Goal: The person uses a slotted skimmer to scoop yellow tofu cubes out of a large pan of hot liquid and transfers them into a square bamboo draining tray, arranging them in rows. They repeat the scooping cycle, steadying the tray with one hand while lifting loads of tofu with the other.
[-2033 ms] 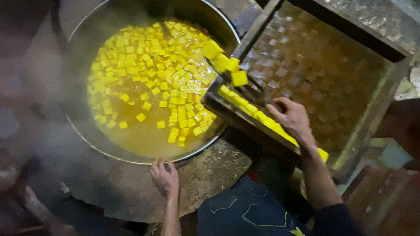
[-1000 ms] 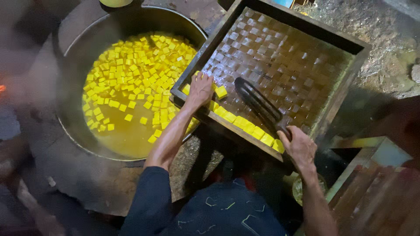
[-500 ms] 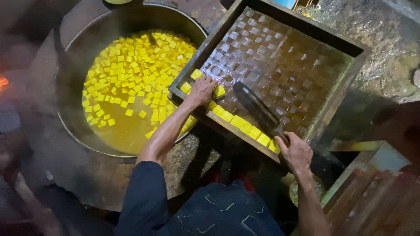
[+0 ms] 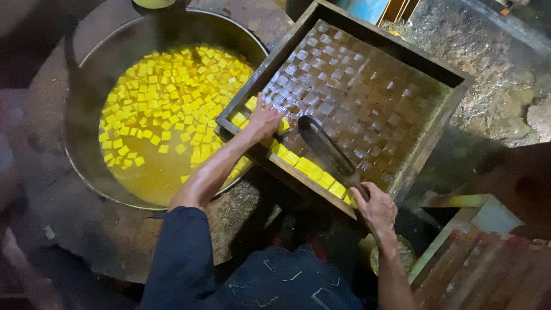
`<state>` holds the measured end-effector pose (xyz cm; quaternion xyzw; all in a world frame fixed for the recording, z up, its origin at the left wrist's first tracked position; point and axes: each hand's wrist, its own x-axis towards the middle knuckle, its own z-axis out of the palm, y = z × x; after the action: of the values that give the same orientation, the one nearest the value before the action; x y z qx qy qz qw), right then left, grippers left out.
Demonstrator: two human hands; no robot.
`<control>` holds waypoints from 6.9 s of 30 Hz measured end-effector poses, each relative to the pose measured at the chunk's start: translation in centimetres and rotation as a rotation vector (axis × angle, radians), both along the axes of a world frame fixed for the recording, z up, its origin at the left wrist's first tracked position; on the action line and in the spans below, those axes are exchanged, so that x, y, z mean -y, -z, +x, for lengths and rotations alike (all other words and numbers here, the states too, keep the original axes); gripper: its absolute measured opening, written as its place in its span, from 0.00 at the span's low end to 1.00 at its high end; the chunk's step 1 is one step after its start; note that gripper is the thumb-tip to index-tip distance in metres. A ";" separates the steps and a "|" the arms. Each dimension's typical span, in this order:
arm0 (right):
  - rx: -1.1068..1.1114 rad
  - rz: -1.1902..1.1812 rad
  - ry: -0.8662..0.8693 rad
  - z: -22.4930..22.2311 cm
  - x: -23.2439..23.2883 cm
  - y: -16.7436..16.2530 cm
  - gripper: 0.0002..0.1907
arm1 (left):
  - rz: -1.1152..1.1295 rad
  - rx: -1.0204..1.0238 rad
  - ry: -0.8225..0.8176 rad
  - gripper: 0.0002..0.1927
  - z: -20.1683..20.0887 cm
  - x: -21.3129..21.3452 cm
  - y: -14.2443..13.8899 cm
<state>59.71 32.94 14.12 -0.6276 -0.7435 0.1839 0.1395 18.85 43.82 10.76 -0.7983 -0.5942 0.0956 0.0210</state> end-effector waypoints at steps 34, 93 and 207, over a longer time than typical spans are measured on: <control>0.036 0.084 -0.015 -6.1 -1.6 -0.7 0.20 | 0.389 0.780 -0.375 0.16 -1.6 6.1 2.9; 0.059 -0.206 -0.807 -70.5 2.6 25.7 0.22 | 0.305 0.721 -1.326 0.30 -20.6 41.5 14.0; -0.529 0.180 0.164 1.4 7.8 -1.3 0.15 | 0.104 0.721 0.327 0.16 13.6 5.9 4.0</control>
<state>61.11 25.09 15.43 -0.6009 -0.6416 0.2624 0.3980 32.44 37.88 6.78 -0.8627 -0.4325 -0.2255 -0.1333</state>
